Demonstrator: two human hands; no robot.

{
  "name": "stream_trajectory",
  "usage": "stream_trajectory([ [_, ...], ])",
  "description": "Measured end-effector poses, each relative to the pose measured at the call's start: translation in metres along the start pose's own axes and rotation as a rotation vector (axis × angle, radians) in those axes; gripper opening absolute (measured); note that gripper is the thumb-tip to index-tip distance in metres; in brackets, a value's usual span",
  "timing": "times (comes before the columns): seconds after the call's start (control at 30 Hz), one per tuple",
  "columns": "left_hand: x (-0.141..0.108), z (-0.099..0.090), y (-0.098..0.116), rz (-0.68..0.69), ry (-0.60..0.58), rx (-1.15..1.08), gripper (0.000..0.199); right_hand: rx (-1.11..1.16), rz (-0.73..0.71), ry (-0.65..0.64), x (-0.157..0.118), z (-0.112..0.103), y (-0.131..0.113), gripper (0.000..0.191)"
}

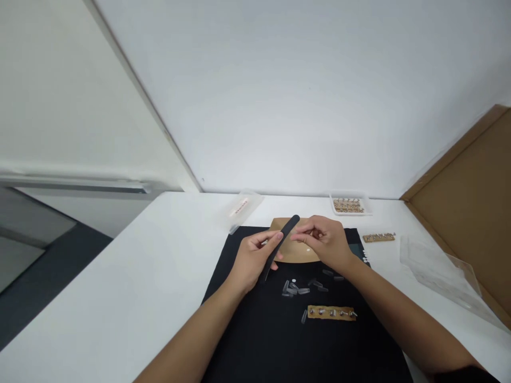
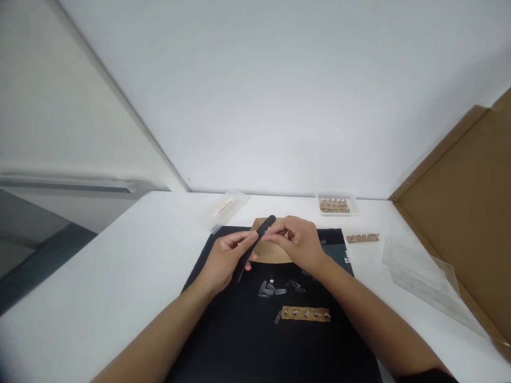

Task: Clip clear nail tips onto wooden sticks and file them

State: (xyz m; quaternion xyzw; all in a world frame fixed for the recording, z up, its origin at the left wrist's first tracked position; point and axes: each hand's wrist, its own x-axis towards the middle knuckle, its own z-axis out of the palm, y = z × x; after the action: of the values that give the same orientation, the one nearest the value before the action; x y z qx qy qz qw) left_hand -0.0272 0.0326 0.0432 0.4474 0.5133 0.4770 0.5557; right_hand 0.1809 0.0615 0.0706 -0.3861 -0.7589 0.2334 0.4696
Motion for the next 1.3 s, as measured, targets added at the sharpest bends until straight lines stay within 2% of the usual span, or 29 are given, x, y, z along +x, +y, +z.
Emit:
stream_trajectory([
  [0.13, -0.003, 0.006, -0.004, 0.082, 0.039, 0.058, 0.048, -0.158, -0.105, -0.034, -0.003, 0.005, 0.014, 0.024],
  [0.3, -0.003, 0.008, -0.011, 0.114, 0.013, 0.117, 0.045, -0.335, -0.143, -0.066, -0.007, 0.012, 0.028, 0.03],
  [0.6, -0.003, 0.009, -0.013, 0.114, -0.037, 0.099, 0.046, -0.327, -0.116, -0.13, -0.008, 0.008, 0.029, 0.02],
  [0.77, -0.005, 0.009, -0.012, 0.131, -0.032, 0.132, 0.048, -0.251, -0.038, -0.133, -0.009, 0.004, 0.02, 0.013],
  [0.97, -0.009, 0.012, -0.01, 0.131, 0.007, 0.217, 0.051, -0.205, 0.169, -0.132, -0.008, 0.003, 0.006, 0.012],
  [1.3, -0.014, 0.015, -0.008, 0.214, 0.025, 0.291, 0.037, -0.168, 0.207, -0.119, -0.014, 0.004, 0.002, 0.011],
])
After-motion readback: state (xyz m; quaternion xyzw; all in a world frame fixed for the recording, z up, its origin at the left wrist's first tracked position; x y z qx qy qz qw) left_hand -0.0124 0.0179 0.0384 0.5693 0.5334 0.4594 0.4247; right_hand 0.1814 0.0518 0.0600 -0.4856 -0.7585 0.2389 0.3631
